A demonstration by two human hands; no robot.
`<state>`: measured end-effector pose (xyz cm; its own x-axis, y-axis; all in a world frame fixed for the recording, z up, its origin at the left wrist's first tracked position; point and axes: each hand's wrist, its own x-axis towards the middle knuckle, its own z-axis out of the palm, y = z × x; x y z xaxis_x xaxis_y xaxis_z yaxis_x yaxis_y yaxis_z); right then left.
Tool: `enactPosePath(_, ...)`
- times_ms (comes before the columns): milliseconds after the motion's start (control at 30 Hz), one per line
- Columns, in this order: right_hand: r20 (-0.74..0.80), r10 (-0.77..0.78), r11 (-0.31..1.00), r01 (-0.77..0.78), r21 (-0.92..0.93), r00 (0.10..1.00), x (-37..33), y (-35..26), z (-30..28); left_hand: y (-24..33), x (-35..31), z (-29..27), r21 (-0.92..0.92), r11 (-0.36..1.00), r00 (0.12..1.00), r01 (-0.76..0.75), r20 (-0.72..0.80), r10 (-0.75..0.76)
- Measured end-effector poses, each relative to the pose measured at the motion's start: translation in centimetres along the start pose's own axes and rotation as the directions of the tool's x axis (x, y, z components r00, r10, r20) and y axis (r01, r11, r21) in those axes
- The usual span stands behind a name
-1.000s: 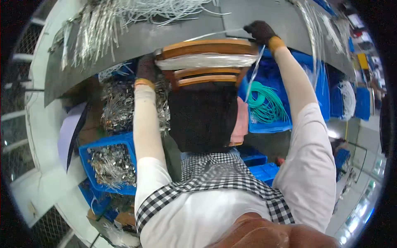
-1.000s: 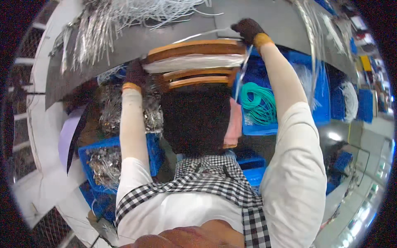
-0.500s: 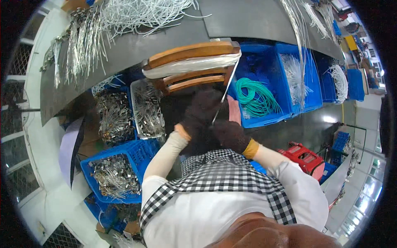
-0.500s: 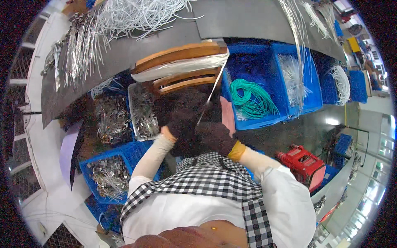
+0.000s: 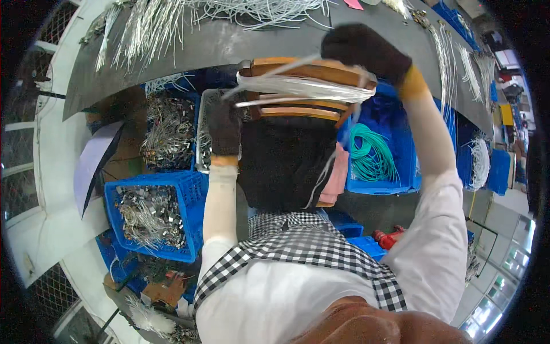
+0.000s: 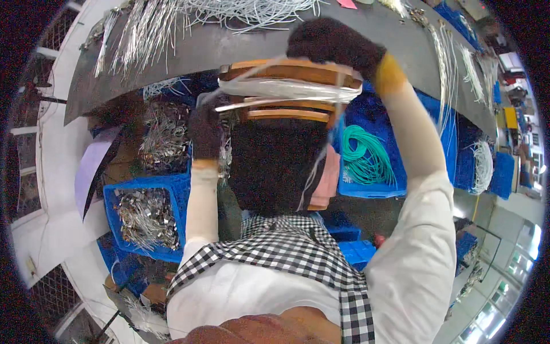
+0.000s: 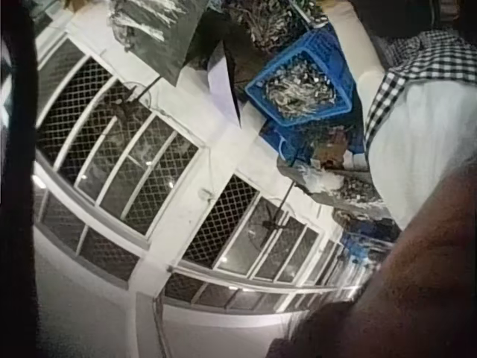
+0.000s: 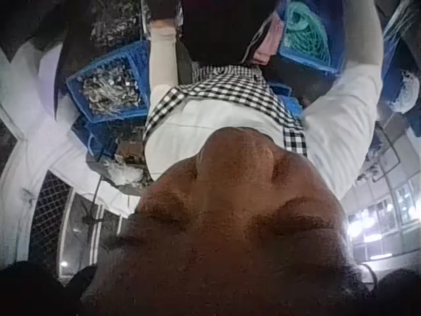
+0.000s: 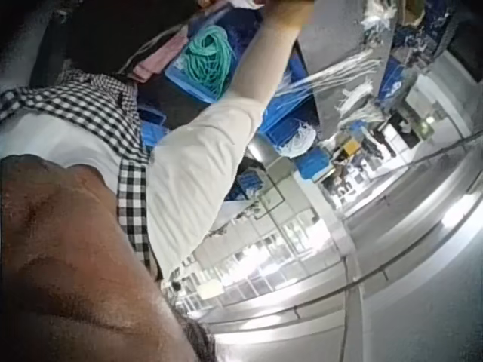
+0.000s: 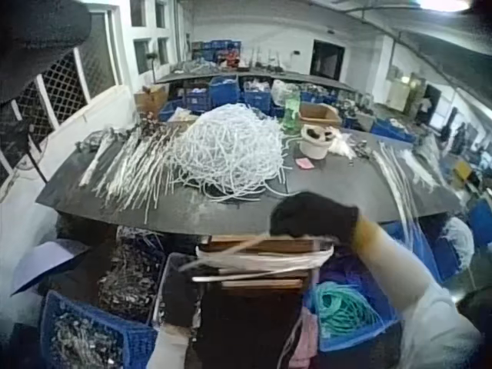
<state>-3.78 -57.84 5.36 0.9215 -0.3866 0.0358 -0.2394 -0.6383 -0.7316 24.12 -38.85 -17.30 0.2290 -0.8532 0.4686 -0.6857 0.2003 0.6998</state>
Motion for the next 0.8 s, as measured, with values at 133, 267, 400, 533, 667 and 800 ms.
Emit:
enactPosePath(133,-0.092,-0.074,0.919,0.032,-0.393,0.993,5.5,6.7,-2.2,-2.0,5.6,1.0,-0.177,0.956,0.971,0.235,0.086,-0.223)
enactPosePath(267,-0.191,0.138,0.611,-0.235,-0.756,0.972,1.6,13.2,-3.1,-3.1,8.8,2.4,0.084,0.994,0.973,-0.073,0.223,0.053)
enactPosePath(400,-0.111,0.187,0.425,-0.183,-0.887,0.976,-13.4,19.5,-1.8,-3.8,8.5,3.7,-0.070,0.962,0.901,0.263,0.375,-0.219)
enactPosePath(533,-0.264,0.532,0.448,-0.533,-0.718,0.804,-29.8,17.1,7.4,-1.8,5.9,2.6,-0.312,0.854,0.895,0.417,0.304,-0.326)
enactPosePath(667,-0.418,0.585,0.630,-0.714,-0.304,0.695,-33.0,4.9,22.3,5.4,0.1,0.6,-0.252,0.957,0.980,0.147,0.169,-0.106)
enactPosePath(800,-0.446,0.584,0.797,-0.583,0.156,0.679,-24.2,-6.3,29.5,14.4,-5.1,4.9,-0.216,0.913,0.913,-0.348,0.144,0.382)
